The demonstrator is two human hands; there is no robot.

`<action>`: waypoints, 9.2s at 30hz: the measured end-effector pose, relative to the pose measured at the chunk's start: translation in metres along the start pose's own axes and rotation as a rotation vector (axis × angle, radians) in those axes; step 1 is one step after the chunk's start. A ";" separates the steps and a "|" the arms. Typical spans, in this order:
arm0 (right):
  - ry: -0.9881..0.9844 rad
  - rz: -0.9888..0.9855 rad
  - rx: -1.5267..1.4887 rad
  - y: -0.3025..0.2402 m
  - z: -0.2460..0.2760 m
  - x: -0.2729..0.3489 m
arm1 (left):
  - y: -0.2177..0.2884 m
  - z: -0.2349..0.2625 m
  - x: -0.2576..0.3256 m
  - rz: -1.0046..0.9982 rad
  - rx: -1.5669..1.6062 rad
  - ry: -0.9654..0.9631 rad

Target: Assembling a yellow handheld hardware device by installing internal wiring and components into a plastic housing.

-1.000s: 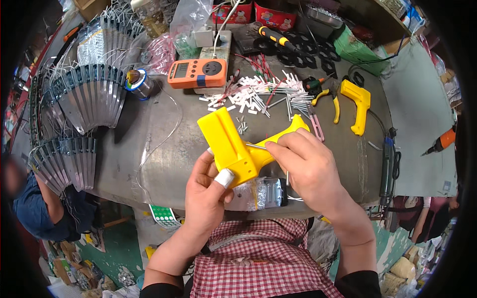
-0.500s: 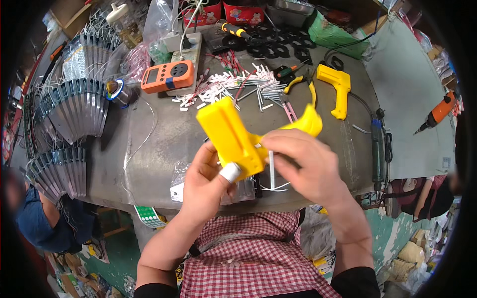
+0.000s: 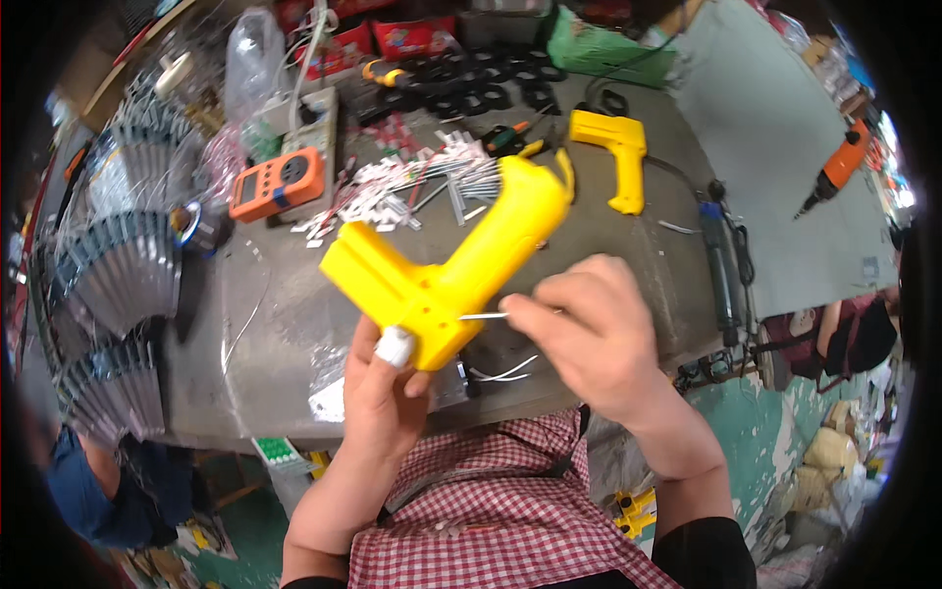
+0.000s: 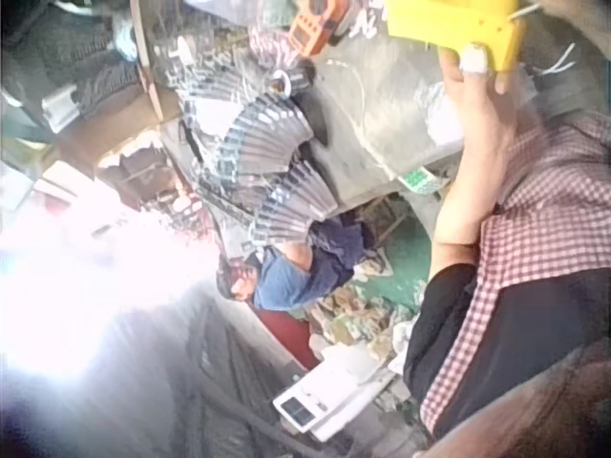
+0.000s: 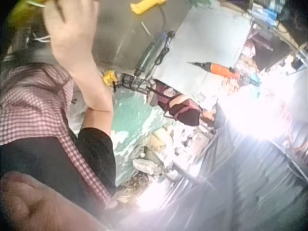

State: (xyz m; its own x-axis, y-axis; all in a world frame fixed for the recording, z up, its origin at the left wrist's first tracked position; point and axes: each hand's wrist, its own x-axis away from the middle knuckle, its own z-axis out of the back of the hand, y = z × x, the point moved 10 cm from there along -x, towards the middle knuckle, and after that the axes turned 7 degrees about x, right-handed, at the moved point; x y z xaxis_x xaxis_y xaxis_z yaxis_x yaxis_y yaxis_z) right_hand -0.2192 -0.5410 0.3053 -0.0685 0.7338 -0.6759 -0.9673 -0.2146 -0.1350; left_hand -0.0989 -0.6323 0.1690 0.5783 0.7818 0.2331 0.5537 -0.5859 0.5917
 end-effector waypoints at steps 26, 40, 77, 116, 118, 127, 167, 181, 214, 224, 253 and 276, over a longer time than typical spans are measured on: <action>0.030 -0.743 -1.019 0.020 -0.089 0.048 | 0.021 0.030 0.013 -0.727 -0.660 0.108; -0.257 0.115 0.055 -0.006 0.005 0.023 | 0.006 0.008 0.009 -0.269 -0.773 -0.241; -0.687 -0.062 0.170 0.011 -0.046 0.053 | -0.013 -0.024 0.016 -0.445 -1.714 -0.494; 0.621 -0.941 -1.279 0.184 0.051 0.120 | -0.023 -0.033 0.027 -0.509 -1.762 -0.523; 0.601 -1.033 -1.318 0.177 0.012 0.141 | -0.022 -0.032 0.027 -0.497 -1.760 -0.524; 0.798 -1.125 -1.813 0.137 -0.038 0.175 | -0.022 -0.031 0.024 -0.518 -1.843 -0.503; 0.827 -1.079 -1.814 0.120 -0.047 0.142 | -0.015 -0.027 0.020 -0.469 -1.705 -0.511; 0.810 -1.132 -1.745 0.122 -0.050 0.139 | -0.012 -0.023 0.019 -0.453 -1.674 -0.502; 0.767 -1.018 -1.640 0.091 -0.006 0.135 | -0.012 -0.012 -0.007 -0.004 -1.687 -0.765; 0.920 -1.165 -1.746 0.104 -0.036 0.165 | -0.012 -0.010 -0.012 -0.014 -1.620 -0.731; 0.882 -1.154 -1.577 0.089 -0.029 0.159 | -0.008 0.004 -0.010 -0.055 -1.632 -0.696; -0.533 0.223 -0.590 -0.219 -0.210 -0.008 | 0.075 0.238 0.157 -0.084 -0.306 0.499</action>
State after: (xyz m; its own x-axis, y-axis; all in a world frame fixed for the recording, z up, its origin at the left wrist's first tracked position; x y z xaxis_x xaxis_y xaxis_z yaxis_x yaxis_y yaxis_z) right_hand 0.0440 -0.6354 0.1883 -0.4938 0.8096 -0.3173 -0.6403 -0.5854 -0.4974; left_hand 0.1761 -0.6047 0.0660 0.1472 0.8719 0.4670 0.3440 -0.4878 0.8023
